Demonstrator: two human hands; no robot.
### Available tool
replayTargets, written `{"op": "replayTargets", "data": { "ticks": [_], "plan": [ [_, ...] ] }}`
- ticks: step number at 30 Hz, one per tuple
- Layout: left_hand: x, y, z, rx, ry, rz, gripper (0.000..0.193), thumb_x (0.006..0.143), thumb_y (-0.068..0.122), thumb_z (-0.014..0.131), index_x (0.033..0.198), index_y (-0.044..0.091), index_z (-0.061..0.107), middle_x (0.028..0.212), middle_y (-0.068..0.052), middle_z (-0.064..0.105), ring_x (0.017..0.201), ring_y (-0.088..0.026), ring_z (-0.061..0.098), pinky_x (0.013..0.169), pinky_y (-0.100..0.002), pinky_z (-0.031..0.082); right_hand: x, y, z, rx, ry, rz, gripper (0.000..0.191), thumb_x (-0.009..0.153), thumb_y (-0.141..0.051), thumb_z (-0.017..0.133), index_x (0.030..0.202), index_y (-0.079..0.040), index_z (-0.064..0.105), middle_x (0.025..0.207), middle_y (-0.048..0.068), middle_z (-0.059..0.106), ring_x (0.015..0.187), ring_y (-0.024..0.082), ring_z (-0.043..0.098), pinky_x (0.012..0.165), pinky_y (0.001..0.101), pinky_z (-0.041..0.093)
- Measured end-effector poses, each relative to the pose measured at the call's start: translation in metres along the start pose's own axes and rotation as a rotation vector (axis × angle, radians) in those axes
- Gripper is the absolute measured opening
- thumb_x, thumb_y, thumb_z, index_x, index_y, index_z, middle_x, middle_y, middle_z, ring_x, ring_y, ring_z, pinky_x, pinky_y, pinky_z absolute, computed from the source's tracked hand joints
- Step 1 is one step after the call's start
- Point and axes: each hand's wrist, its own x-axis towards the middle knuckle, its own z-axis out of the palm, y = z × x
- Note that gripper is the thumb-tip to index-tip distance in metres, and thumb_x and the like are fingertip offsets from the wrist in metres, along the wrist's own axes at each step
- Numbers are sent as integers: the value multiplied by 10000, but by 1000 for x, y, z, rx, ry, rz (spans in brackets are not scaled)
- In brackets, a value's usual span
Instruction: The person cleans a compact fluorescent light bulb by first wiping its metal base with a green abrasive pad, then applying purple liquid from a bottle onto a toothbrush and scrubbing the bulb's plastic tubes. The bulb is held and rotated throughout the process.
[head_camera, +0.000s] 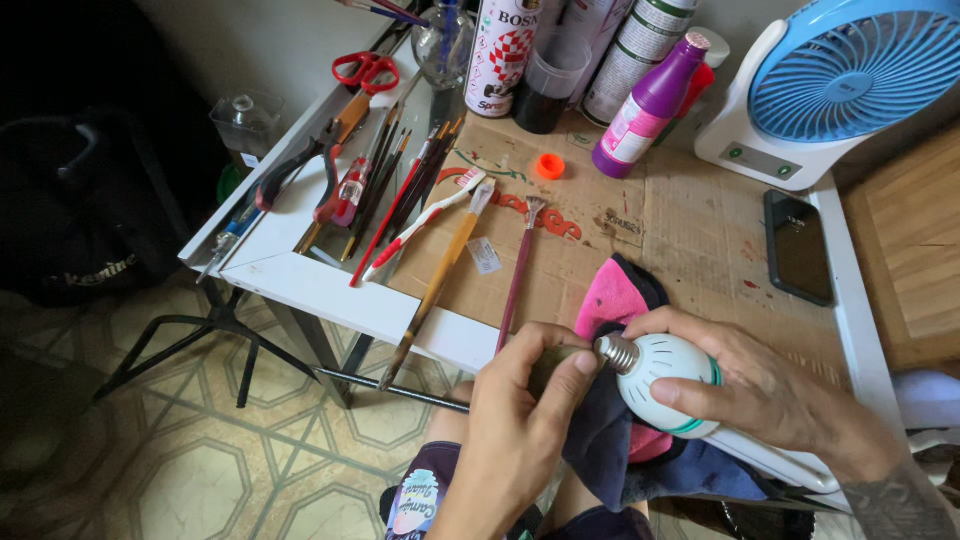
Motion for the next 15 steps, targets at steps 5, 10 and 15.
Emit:
{"op": "replayTargets", "data": {
  "ticks": [5,10,15],
  "plan": [
    [3,3,8,149,16,135,138,959,157,676,1000,26,680,836,-51,716,768,-128,660,701,-275,529,1,3,2,-57,35,31,692,803,-493,747,1354,-109,578,1044,104,698,967,179,636,856,335,559],
    [6,1,16,304,92,357,106,973,132,677,1012,33,680,916,-124,731,870,-225,712,777,-327,551,3,5,1,-154,48,-57,651,833,-497,725,1340,-102,621,1078,72,705,970,154,711,846,308,561],
    [5,3,4,349,122,263,132,944,138,678,1021,30,667,868,-119,709,795,-219,691,730,-326,549,5,3,-4,52,8,86,604,819,-425,715,1320,-116,579,1017,71,670,949,150,606,821,323,540]
  ]
}}
